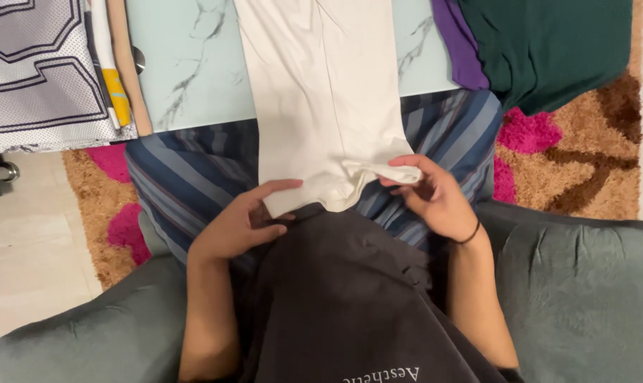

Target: The person folds a white t-shirt on a marble-patterned table, smoothing and aligning it into a compact rectangle. They then fold a dark green t-shirt with a graphic print using the same method, placing each folded shirt into a stack.

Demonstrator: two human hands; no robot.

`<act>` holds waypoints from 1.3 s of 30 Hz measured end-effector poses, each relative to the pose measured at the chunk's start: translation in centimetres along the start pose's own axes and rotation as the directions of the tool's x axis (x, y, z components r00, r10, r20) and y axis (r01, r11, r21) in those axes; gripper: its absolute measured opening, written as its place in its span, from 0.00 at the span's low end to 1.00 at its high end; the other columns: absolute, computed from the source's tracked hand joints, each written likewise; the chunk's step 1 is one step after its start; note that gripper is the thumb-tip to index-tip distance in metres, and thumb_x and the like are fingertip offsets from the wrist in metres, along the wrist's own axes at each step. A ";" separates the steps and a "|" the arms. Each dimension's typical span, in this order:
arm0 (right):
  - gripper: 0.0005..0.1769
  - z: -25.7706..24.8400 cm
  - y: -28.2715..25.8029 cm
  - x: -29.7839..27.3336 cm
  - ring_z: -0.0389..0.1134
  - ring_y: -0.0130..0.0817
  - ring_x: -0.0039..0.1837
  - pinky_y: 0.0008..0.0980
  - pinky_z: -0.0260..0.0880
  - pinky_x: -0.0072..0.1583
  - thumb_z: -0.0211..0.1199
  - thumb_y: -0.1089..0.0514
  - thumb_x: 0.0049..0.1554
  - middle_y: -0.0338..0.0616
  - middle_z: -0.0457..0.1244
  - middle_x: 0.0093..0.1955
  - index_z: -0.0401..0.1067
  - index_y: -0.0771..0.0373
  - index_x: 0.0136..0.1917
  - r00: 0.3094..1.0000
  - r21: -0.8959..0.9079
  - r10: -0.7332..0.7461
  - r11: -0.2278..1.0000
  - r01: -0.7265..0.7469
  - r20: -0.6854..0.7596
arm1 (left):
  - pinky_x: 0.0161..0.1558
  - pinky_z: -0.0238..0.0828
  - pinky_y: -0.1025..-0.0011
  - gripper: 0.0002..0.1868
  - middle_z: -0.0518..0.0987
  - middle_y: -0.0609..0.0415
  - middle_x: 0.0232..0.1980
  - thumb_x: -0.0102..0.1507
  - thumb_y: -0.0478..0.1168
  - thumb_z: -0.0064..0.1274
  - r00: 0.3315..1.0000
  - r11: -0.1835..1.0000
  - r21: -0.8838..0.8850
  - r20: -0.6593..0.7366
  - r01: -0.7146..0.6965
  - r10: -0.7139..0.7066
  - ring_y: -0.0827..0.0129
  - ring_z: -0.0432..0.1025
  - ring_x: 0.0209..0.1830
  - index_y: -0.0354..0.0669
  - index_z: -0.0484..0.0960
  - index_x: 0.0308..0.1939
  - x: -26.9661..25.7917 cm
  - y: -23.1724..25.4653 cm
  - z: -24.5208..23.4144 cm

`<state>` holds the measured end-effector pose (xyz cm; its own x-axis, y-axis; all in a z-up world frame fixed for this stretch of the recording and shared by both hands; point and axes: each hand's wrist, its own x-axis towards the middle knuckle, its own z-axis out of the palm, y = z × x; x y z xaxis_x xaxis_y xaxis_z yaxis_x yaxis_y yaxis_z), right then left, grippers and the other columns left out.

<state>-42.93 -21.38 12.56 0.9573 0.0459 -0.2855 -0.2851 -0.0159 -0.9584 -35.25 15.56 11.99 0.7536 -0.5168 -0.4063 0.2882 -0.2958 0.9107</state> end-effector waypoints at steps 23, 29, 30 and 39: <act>0.14 -3.3 -1.7 31.2 0.82 0.45 0.53 0.43 0.84 0.60 0.63 0.60 0.69 0.56 0.75 0.55 0.74 0.68 0.65 0.999 0.524 0.033 0.851 -0.008 -0.039 | 0.20 0.57 0.71 0.19 0.68 0.52 0.13 0.76 0.52 0.47 0.982 0.988 -0.072 -0.125 0.135 -0.143 0.66 0.61 0.09 0.48 0.85 0.36 26.7 6.9 -11.6; 0.19 -3.4 -3.6 34.8 0.81 0.47 0.60 0.47 0.82 0.67 0.62 0.60 0.69 0.56 0.74 0.62 0.71 0.67 0.71 0.998 0.551 0.036 0.835 -0.006 -0.043 | 0.25 0.55 0.73 0.21 0.67 0.58 0.16 0.80 0.51 0.43 0.994 0.997 0.017 -0.087 0.074 -0.072 0.70 0.57 0.16 0.53 0.85 0.38 28.6 7.1 -15.5; 0.19 -3.1 -4.5 35.1 0.81 0.44 0.60 0.45 0.83 0.67 0.62 0.59 0.70 0.54 0.74 0.62 0.71 0.67 0.72 0.997 0.515 0.045 0.857 -0.009 -0.057 | 0.27 0.55 0.71 0.22 0.68 0.58 0.17 0.81 0.52 0.41 0.993 0.992 0.101 -0.100 0.078 -0.068 0.69 0.57 0.18 0.54 0.84 0.36 28.7 7.4 -16.1; 0.16 -5.0 -0.2 39.3 0.77 0.31 0.59 0.34 0.82 0.59 0.69 0.51 0.64 0.42 0.74 0.60 0.71 0.56 0.62 0.968 -0.015 0.067 0.997 -0.073 -0.243 | 0.49 0.70 0.60 0.30 0.84 0.60 0.63 0.70 0.63 0.50 0.962 0.896 0.359 -0.015 0.260 -0.273 0.61 0.77 0.56 0.54 0.84 0.69 29.0 13.8 -16.6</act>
<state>-5.05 -24.59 1.50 0.9189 -0.1995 -0.3404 -0.3538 -0.0343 -0.9347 0.40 9.77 14.02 0.6549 -0.4046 -0.6383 0.2417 -0.6881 0.6842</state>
